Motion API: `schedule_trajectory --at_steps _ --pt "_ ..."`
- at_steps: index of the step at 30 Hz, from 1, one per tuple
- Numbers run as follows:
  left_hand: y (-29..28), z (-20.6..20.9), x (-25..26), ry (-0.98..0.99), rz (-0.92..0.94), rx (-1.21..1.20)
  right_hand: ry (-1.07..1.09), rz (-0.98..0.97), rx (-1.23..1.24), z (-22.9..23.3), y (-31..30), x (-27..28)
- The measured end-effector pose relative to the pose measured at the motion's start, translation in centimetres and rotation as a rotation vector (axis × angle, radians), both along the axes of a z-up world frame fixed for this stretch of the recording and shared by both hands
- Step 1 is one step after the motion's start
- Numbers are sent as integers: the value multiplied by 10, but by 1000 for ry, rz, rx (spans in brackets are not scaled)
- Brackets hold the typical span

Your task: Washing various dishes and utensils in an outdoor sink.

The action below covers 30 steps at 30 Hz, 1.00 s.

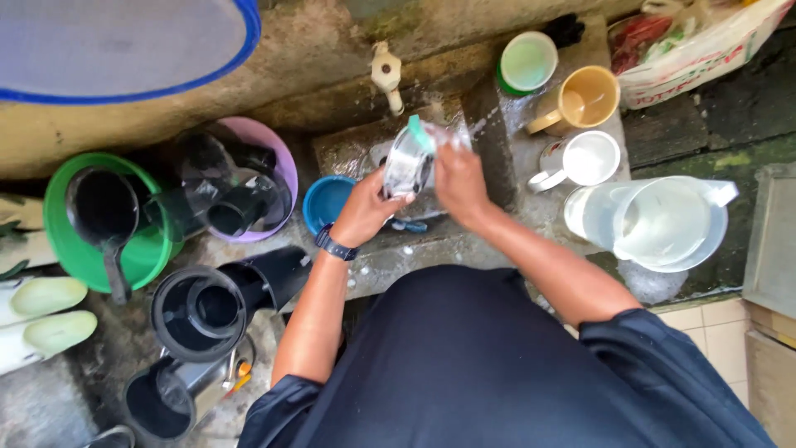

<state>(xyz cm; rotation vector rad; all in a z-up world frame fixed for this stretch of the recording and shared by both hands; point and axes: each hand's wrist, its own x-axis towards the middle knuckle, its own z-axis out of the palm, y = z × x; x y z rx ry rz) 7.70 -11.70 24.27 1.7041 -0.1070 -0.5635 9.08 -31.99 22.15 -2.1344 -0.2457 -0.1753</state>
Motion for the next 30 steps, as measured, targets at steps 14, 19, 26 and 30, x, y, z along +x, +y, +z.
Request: schedule_trajectory --at_steps 14,19,26,30 --pt "1 10 12 -39 -61 -33 -262 133 -142 -4 -4 7" --pt "6 5 10 34 -50 -101 -515 298 -113 20 3 -1" --pt "13 8 15 63 -54 -96 -66 74 57 8 7 1" --pt "15 24 21 -16 -52 -127 -381 153 -45 53 21 2"
